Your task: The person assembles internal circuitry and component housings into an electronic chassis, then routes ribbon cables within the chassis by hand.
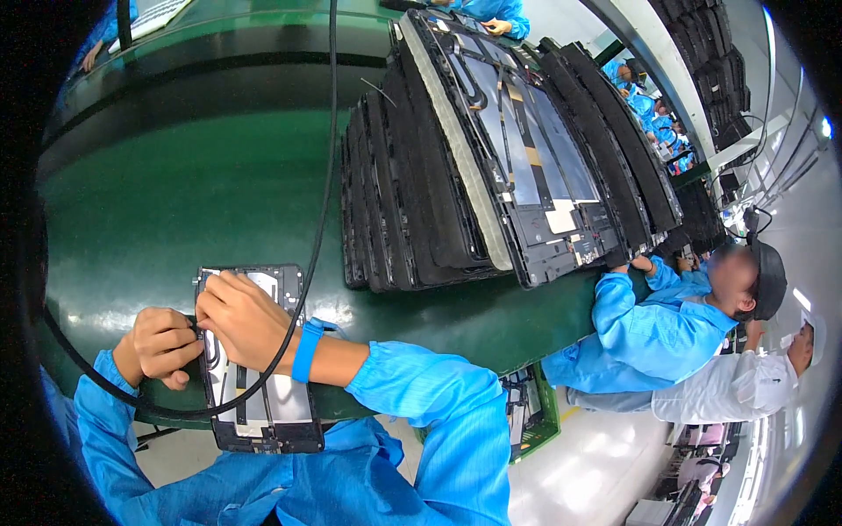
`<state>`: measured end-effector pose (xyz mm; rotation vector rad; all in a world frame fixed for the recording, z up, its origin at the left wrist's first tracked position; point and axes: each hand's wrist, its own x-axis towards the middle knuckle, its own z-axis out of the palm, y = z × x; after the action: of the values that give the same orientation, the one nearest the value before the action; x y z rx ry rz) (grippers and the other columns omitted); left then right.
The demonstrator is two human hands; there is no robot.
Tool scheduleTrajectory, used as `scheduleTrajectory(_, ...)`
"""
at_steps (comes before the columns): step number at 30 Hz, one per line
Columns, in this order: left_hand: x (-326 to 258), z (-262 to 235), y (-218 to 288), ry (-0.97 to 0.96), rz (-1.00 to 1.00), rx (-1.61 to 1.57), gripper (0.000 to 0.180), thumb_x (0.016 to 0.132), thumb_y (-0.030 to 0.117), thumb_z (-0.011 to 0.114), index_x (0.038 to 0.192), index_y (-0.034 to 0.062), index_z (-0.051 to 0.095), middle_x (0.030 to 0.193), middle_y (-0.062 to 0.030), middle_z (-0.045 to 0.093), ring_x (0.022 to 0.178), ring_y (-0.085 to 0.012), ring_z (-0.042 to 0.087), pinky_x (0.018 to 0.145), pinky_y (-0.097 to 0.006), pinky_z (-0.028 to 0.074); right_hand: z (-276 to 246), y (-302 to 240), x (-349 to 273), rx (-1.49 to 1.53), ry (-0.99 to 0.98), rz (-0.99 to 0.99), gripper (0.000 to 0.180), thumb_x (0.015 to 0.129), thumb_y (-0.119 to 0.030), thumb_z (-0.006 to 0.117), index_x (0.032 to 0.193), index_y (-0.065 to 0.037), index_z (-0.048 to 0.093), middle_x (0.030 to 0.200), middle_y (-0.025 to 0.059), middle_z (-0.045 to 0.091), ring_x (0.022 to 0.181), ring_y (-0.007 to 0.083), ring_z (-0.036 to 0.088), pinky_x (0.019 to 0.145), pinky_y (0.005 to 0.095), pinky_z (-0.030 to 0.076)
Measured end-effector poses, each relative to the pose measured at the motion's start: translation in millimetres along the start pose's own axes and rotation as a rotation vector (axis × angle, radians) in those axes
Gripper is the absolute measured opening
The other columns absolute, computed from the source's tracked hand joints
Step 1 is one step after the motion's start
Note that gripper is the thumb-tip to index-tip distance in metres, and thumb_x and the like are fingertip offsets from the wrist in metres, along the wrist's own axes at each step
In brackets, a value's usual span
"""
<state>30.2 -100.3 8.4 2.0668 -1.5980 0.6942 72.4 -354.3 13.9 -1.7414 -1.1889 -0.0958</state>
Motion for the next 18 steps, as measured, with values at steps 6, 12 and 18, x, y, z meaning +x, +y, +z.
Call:
scheduleTrajectory(6,11.9,-5.1,-10.0,0.005,0.092,0.015,0.038,0.098,0.034,0.065,0.086,-0.0008,0.075,0.080,-0.0083,0.067,0.066,-0.0234,0.064,0.056,-0.032,0.055,2.6,1.8,4.8,-0.006,0.006,0.011,0.015,0.089,0.000,0.077,0.097,-0.002,0.064,0.096,0.0149,0.057,0.094,0.0377,0.059,0.083,0.0469,0.050)
scheduleTrajectory(12,-1.2,5.9,-7.0,0.097,-0.143,-0.164,0.025,0.086,0.028,0.074,0.088,0.0023,0.073,0.099,-0.0129,0.073,0.074,-0.0287,0.064,0.055,-0.039,0.050,-3.9,-3.6,7.4,-0.060,-0.028,-0.017,0.020,0.083,0.006,0.077,0.100,-0.003,0.070,0.093,0.0143,0.065,0.085,0.0362,0.066,0.073,0.0457,0.055)
scheduleTrajectory(18,1.2,22.2,-4.4,0.288,-0.043,-0.167,0.030,0.097,0.028,0.067,0.080,0.0038,0.068,0.081,-0.0101,0.060,0.076,-0.0319,0.064,0.061,-0.041,0.053,-11.4,-14.8,9.8,-0.119,-0.101,0.149,0.013,0.086,0.007,0.081,0.093,0.001,0.072,0.088,0.0120,0.062,0.075,0.0244,0.064,0.066,0.0350,0.053)
